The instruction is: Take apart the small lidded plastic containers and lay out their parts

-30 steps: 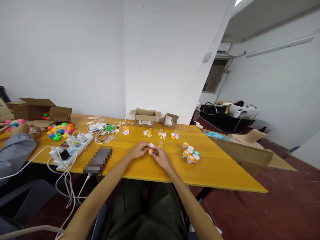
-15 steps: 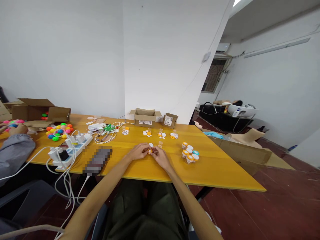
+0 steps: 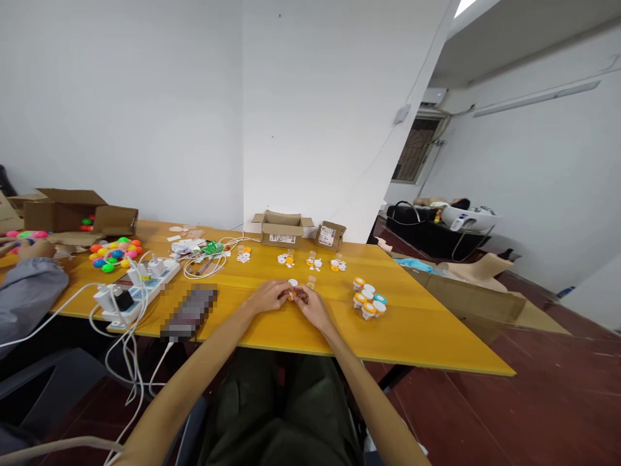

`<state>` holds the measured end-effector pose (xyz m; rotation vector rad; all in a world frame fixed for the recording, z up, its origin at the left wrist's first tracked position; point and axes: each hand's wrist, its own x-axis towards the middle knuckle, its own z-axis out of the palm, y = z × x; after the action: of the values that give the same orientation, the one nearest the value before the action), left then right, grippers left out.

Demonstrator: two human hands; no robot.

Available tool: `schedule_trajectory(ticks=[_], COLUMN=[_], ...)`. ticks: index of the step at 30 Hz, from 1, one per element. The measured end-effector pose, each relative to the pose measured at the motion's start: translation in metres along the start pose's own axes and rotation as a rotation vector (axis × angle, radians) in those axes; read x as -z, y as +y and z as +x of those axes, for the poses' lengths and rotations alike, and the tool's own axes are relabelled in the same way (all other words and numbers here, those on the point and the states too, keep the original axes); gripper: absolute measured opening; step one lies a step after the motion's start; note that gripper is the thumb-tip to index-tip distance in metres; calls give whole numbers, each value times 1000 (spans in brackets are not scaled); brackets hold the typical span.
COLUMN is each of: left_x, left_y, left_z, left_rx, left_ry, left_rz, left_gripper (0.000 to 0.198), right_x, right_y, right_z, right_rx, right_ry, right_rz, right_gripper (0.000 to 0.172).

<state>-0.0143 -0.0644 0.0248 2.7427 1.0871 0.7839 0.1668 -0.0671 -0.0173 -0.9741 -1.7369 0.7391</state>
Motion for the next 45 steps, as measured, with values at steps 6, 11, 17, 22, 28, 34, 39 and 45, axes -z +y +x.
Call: schedule_trajectory(ticks=[6, 11, 17, 22, 28, 34, 39, 45], left_x=[0, 2, 0, -1, -2, -2, 1, 1], left_y=[1, 2, 0, -3, -4, -2, 2, 1], left_z=[0, 0, 0, 0, 0, 0, 1, 0], left_rx=[22, 19, -5, -26, -10, 17, 42, 65], left_ry=[-11, -13, 6, -6, -14, -40, -53, -59], left_rz=[34, 28, 22, 13, 7, 31, 33, -22], left_gripper=[23, 24, 25, 30, 28, 24, 23, 21], right_x=[0, -1, -1, 1, 1, 1, 1, 1], right_y=[-1, -1, 3, 5, 1, 1, 1, -1], right_z=[0, -1, -1, 0, -1, 0, -1, -2], right_rx=[10, 15, 23, 28, 42, 33, 33, 47], right_ry=[-1, -4, -2, -24, -36, -40, -33, -31], right_rz=[-2, -11, -14, -25, -16, -36, -55, -81], right_gripper=[18, 18, 20, 18, 19, 21, 21, 21])
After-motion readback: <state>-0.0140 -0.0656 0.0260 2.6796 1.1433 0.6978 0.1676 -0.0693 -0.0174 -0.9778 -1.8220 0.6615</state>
